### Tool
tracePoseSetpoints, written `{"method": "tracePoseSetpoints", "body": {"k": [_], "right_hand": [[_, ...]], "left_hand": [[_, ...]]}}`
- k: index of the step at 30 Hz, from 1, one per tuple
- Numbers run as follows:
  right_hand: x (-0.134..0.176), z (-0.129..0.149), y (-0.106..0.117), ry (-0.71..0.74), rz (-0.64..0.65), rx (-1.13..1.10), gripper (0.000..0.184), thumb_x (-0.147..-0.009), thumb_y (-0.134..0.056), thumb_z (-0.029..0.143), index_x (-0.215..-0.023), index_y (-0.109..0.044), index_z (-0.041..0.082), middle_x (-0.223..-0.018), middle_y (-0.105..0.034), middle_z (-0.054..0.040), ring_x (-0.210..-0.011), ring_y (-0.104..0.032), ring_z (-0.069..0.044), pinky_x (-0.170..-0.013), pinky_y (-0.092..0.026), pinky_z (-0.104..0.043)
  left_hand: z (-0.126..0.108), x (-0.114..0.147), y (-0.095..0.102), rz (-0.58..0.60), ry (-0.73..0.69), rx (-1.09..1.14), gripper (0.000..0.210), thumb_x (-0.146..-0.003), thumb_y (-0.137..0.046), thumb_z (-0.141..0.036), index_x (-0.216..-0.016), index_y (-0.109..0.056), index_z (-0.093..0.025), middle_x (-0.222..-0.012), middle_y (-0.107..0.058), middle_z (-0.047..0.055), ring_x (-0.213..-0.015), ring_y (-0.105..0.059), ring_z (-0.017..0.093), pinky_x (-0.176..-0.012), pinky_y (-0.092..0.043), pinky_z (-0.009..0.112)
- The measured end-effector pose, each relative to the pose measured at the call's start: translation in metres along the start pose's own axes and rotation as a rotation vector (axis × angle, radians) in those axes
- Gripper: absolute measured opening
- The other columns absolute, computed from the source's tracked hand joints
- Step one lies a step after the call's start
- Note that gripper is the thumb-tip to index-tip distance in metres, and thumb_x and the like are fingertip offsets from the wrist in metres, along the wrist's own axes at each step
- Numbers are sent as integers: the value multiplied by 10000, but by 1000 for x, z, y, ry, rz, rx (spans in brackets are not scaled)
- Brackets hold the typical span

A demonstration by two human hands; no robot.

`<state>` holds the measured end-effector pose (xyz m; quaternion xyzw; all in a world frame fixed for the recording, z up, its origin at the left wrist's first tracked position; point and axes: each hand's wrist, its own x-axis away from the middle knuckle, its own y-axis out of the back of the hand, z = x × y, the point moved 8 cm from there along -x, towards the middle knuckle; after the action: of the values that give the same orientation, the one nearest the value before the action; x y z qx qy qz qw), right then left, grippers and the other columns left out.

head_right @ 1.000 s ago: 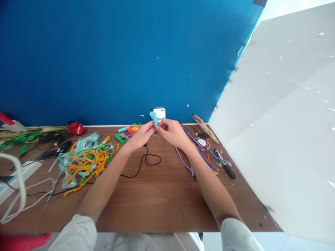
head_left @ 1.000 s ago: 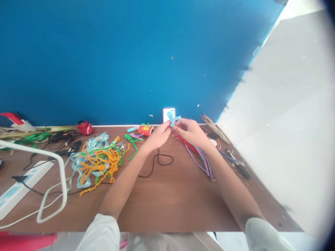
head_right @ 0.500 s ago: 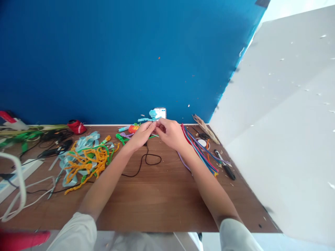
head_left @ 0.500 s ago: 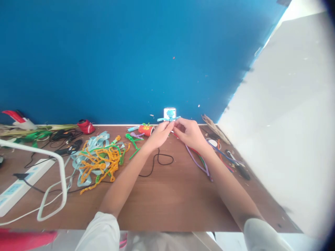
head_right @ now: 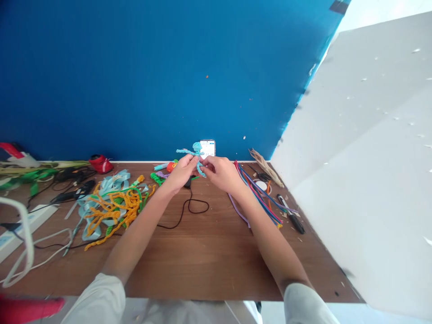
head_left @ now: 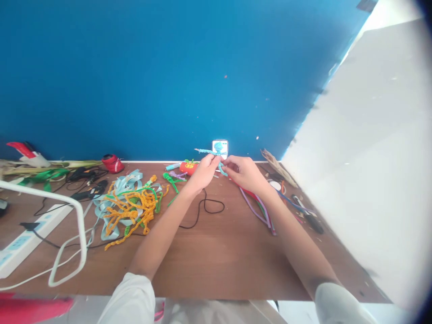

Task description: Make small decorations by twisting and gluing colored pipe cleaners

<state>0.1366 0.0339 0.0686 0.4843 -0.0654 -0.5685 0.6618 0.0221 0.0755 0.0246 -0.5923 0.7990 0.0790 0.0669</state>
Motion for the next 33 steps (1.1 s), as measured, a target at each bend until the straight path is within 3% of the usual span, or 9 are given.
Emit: {"method": "tracePoseSetpoints", "body": {"k": [5,9,14,18,22,28,33], "right_hand": [[1,-2,0,-11,5,88,121,-891,-561,237,-803,-629,191,-693,-607,2,-621,-466,-130,-606,-266,-259],[0,-7,1,-2,-37,115,123,-870,-617,268,-773,-636,194,-745,-566,-4,-676,-475,-141,-640,-297,-261],[-1,-9,4,-6,-117,118,198,-875,-644,326,-731,-656,190,-843,-575,-46,-814,-519,-184,-724,-345,-284],[-1,-9,2,-22,-74,107,316,-940,-551,367,-685,-613,190,-704,-564,-18,-670,-476,-155,-640,-302,-277],[0,-8,2,-51,-35,108,298,-971,-474,328,-729,-594,202,-657,-579,2,-594,-435,-137,-596,-249,-275],[1,-9,2,-66,12,108,282,-963,-457,296,-708,-539,207,-618,-540,11,-583,-437,-136,-585,-221,-276],[1,0,2,-44,34,125,329,-980,-427,314,-681,-508,206,-586,-517,10,-561,-430,-134,-582,-219,-281]], "left_hand": [[-3,3,-4,46,-4,-33,302,-943,-550,-456,-980,-584,-158,-992,-681,67,-737,-647,129,-671,-551,262],[-3,4,-4,94,-26,-91,316,-909,-593,-471,-973,-569,-163,-1030,-667,70,-780,-636,141,-689,-550,275],[8,-6,9,2,-79,-185,295,-900,-604,-442,-927,-569,-150,-867,-648,35,-659,-592,115,-628,-500,251],[13,-10,17,-46,-101,-213,289,-891,-621,-440,-898,-575,-154,-808,-647,27,-653,-597,114,-589,-464,222],[2,-7,19,-74,-108,-128,270,-891,-631,-411,-958,-574,-156,-835,-681,34,-660,-619,109,-563,-455,203],[-11,3,6,61,-31,51,338,-848,-688,-434,-991,-553,-159,-745,-684,4,-625,-619,94,-576,-462,192],[-8,2,10,-50,-44,107,421,-804,-725,-480,-1023,-547,-168,-714,-665,-11,-572,-576,79,-533,-428,181]]}}
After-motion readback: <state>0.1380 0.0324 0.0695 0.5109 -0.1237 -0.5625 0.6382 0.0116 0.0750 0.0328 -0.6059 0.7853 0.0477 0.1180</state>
